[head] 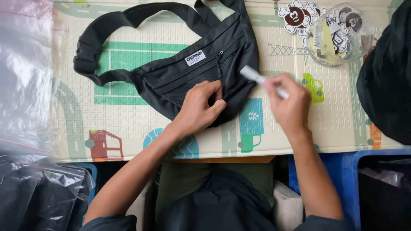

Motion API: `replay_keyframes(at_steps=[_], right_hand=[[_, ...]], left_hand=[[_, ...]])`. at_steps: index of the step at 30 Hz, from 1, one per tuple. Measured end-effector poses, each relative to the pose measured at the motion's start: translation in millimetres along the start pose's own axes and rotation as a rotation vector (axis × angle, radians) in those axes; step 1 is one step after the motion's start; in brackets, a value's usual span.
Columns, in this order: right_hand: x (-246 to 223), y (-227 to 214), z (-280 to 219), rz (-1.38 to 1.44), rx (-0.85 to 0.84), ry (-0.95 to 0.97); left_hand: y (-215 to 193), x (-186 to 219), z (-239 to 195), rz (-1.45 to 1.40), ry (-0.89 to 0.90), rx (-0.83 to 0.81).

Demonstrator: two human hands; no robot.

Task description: The person removes a black bag from a plastic package and places it on a table. They then use a white marker to wipe the surface of the bag, cleaning the exterior and the zipper area.

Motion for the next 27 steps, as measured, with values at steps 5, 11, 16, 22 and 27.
replay_keyframes(at_steps=[5,11,16,22,27], right_hand=[[14.0,-15.0,11.0,0.168,0.114,0.123],[-71.7,6.5,-64.4,0.445,-0.336,0.395],[-54.4,-8.9,-58.4,0.402,-0.2,0.345],[-79.5,0.6,-75.9,0.355,-0.341,0.216],[-53.9,-15.3,-43.0,0.23,0.025,0.155]], left_hand=[[-1.1,-0.2,3.3,-0.027,-0.055,0.013],[-8.4,3.3,6.1,-0.044,-0.144,0.025],[-7.0,-2.0,10.8,-0.041,-0.158,-0.007],[-5.8,-5.2,16.1,-0.017,-0.17,0.005],[-1.7,-5.9,20.7,-0.012,-0.135,0.03]])
Point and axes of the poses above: each hand's wrist, its own z-axis towards the middle knuckle, its own y-axis out of the palm, x = y × z, the point moved 3 cm from there along z, towards the middle knuckle, and after that the axes turned 14 degrees about x, right-handed, at the moved point
